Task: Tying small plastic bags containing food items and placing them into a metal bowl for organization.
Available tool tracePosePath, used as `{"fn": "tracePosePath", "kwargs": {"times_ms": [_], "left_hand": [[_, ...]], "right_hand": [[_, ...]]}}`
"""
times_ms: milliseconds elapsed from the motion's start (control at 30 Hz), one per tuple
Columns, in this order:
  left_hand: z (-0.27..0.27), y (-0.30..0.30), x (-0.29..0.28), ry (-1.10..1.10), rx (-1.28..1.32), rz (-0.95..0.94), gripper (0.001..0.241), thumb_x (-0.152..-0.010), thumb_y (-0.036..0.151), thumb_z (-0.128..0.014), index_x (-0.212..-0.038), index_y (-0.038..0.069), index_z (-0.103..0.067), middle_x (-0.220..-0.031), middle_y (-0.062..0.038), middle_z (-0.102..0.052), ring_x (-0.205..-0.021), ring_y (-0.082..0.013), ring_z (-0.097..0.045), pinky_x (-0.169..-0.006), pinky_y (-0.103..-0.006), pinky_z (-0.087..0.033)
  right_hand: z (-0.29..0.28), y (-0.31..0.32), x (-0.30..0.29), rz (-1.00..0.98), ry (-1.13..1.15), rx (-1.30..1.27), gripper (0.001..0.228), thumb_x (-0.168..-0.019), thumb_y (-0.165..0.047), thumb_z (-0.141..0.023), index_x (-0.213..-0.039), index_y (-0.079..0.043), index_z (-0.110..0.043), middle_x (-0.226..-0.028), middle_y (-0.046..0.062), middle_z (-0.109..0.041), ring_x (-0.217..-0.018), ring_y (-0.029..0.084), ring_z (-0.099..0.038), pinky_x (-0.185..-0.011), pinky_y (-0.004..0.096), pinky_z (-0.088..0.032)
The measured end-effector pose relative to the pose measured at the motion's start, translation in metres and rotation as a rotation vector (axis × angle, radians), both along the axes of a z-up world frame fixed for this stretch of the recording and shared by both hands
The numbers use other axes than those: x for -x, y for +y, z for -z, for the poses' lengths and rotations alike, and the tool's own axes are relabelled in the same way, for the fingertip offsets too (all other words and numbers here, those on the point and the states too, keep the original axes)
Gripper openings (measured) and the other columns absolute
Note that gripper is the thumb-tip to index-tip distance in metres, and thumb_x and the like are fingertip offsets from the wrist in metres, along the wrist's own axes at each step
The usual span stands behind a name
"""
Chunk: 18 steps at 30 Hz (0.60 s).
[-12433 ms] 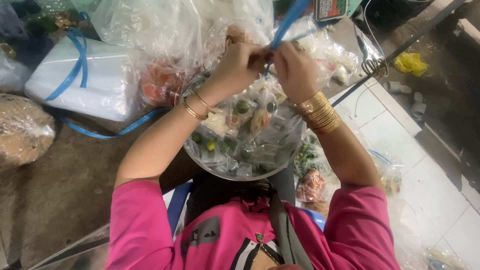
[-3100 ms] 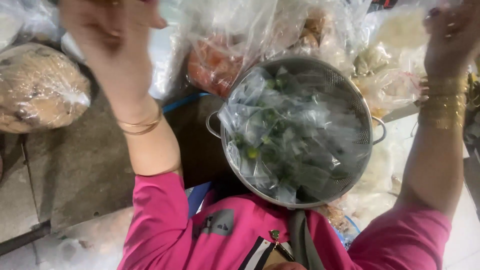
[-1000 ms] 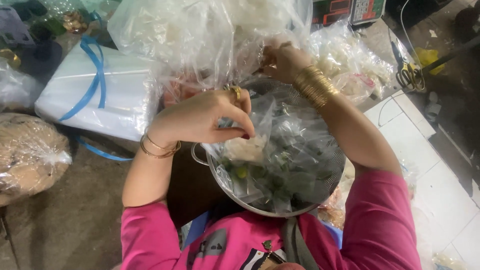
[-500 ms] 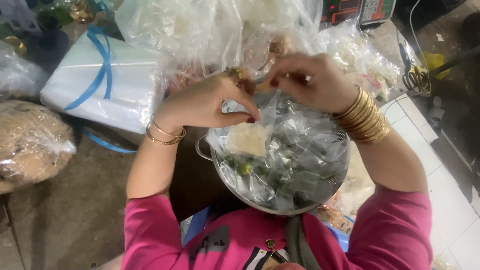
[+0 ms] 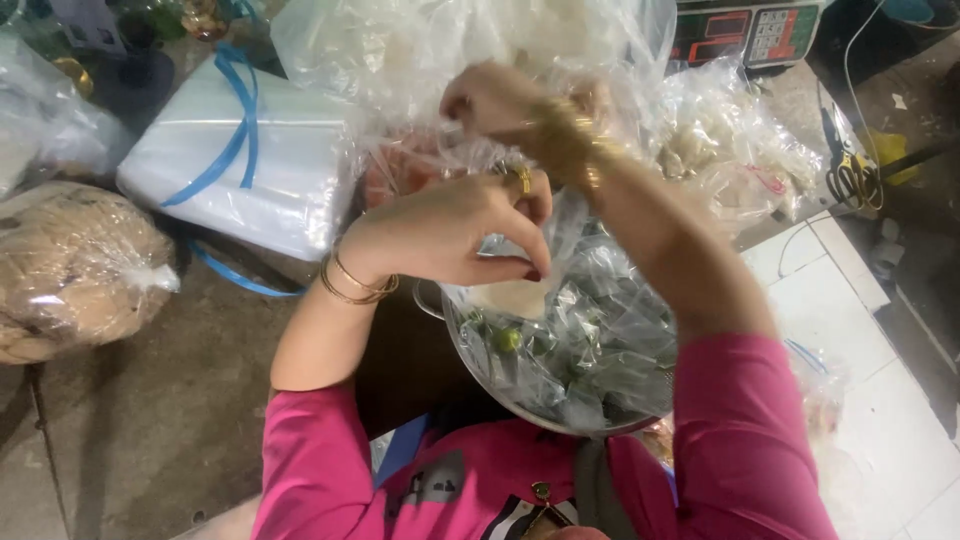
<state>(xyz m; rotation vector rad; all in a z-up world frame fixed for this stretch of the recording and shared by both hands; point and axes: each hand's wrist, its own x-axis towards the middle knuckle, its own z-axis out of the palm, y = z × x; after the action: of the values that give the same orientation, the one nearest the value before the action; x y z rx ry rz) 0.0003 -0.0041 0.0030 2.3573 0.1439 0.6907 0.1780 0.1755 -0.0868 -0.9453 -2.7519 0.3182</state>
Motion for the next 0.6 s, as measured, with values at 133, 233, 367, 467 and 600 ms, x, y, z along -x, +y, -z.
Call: {"fn": "tracePosePath", "kwargs": {"times_ms": [133, 233, 367, 467, 600], "left_hand": [[-0.003, 0.0, 0.008, -0.05, -0.006, 0.024, 0.013, -0.085, 0.011, -0.08, -0.098, 0.013, -0.078, -0.104, -0.004, -0.057, -0.088, -0.0172, -0.061, -0.081, -0.0329, -0.047], [-0.001, 0.005, 0.009, -0.075, -0.028, 0.036, 0.012, -0.086, 0.01, -0.079, -0.098, 0.012, -0.077, -0.103, -0.005, -0.055, -0.092, -0.0185, -0.06, -0.083, -0.0335, -0.047], [0.001, 0.01, 0.007, -0.023, 0.015, 0.019, 0.011, -0.086, 0.011, -0.079, -0.097, 0.013, -0.078, -0.102, -0.004, -0.056, -0.089, -0.0167, -0.06, -0.081, -0.0332, -0.047], [0.003, 0.011, 0.006, -0.024, -0.018, -0.009, 0.012, -0.086, 0.012, -0.08, -0.097, 0.014, -0.079, -0.101, -0.003, -0.056, -0.09, -0.0173, -0.06, -0.081, -0.034, -0.046], [0.005, 0.013, 0.005, -0.01, -0.032, -0.033, 0.013, -0.085, 0.013, -0.081, -0.097, 0.017, -0.08, -0.102, -0.001, -0.058, -0.09, -0.0166, -0.06, -0.08, -0.0332, -0.046]], "right_hand": [[0.038, 0.009, 0.039, 0.112, -0.208, 0.127, 0.019, -0.079, -0.007, -0.07, -0.096, -0.009, -0.079, -0.09, 0.011, -0.074, -0.079, 0.027, -0.071, -0.075, 0.04, -0.058], [0.041, 0.004, 0.037, 0.198, -0.21, 0.138, 0.017, -0.078, -0.009, -0.07, -0.093, -0.008, -0.079, -0.087, 0.011, -0.073, -0.077, 0.026, -0.07, -0.073, 0.04, -0.057], [0.033, -0.002, 0.023, 0.275, -0.162, 0.187, 0.014, -0.076, -0.01, -0.071, -0.089, -0.007, -0.077, -0.082, 0.011, -0.072, -0.074, 0.024, -0.069, -0.07, 0.039, -0.056], [0.029, -0.003, 0.011, 0.318, -0.094, 0.285, 0.013, -0.075, -0.012, -0.072, -0.086, -0.007, -0.077, -0.079, 0.011, -0.071, -0.073, 0.023, -0.069, -0.068, 0.038, -0.055], [0.037, -0.003, 0.004, 0.267, 0.109, 0.331, 0.02, -0.073, -0.014, -0.078, -0.088, -0.002, -0.071, -0.079, 0.008, -0.071, -0.073, 0.019, -0.069, -0.066, 0.036, -0.056]]}}
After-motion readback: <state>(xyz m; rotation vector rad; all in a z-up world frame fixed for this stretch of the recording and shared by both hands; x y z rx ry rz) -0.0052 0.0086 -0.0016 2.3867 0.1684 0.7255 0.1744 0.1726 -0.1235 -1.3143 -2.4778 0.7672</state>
